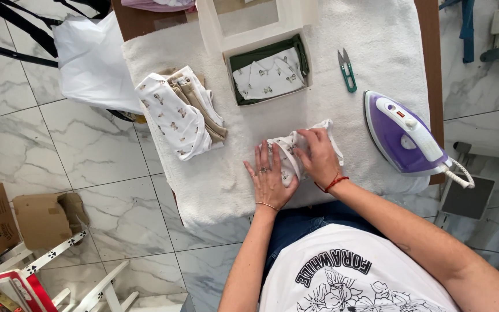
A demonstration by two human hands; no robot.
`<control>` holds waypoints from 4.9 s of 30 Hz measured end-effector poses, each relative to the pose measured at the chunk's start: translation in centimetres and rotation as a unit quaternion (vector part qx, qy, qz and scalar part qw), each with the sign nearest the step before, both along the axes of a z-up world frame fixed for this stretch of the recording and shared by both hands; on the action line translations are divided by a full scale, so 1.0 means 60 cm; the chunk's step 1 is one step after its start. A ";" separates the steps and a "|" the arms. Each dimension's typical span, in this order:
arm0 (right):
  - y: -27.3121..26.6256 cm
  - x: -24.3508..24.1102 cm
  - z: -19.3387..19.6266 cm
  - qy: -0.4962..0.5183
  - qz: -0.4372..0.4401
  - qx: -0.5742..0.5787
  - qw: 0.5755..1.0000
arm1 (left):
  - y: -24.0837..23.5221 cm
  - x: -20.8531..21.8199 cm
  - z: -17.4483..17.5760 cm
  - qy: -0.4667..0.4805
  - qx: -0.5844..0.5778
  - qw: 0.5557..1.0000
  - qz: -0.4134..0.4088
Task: Folding baby clothes, ironing them, and placing them into a gift box for retail presentation.
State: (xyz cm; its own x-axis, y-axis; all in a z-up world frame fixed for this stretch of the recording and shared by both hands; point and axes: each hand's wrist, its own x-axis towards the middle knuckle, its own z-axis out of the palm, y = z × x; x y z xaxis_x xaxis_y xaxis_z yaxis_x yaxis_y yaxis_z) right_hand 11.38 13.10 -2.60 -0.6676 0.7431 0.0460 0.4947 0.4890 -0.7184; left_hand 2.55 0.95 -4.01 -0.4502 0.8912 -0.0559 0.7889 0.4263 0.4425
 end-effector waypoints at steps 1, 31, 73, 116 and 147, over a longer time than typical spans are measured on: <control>0.002 0.002 -0.004 0.001 0.002 -0.002 1.000 | -0.005 -0.002 -0.003 0.001 -0.002 1.000 0.002; 0.047 0.044 0.018 0.034 -0.148 -0.660 0.736 | 0.034 0.043 0.084 -0.082 -0.028 0.996 0.019; 0.026 0.027 -0.002 0.029 0.122 -0.047 0.991 | 0.007 -0.029 -0.005 -0.342 0.145 0.842 0.392; 0.227 -0.174 0.024 -0.008 -0.150 -0.294 0.944 | 0.224 -0.240 0.150 -0.274 0.001 0.921 0.277; 0.302 -0.149 0.125 0.040 -0.153 -0.130 0.979 | 0.263 -0.333 0.121 -0.146 0.211 0.923 0.286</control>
State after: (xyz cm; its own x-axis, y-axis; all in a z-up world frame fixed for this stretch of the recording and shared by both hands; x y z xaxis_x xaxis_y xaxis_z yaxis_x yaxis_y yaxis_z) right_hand 2.43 31.23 4.89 -0.4139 0.9013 -0.1277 0.5260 0.1223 -0.8416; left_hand -17.43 16.71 3.26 -0.8747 0.4823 0.0480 0.3087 0.4780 0.8223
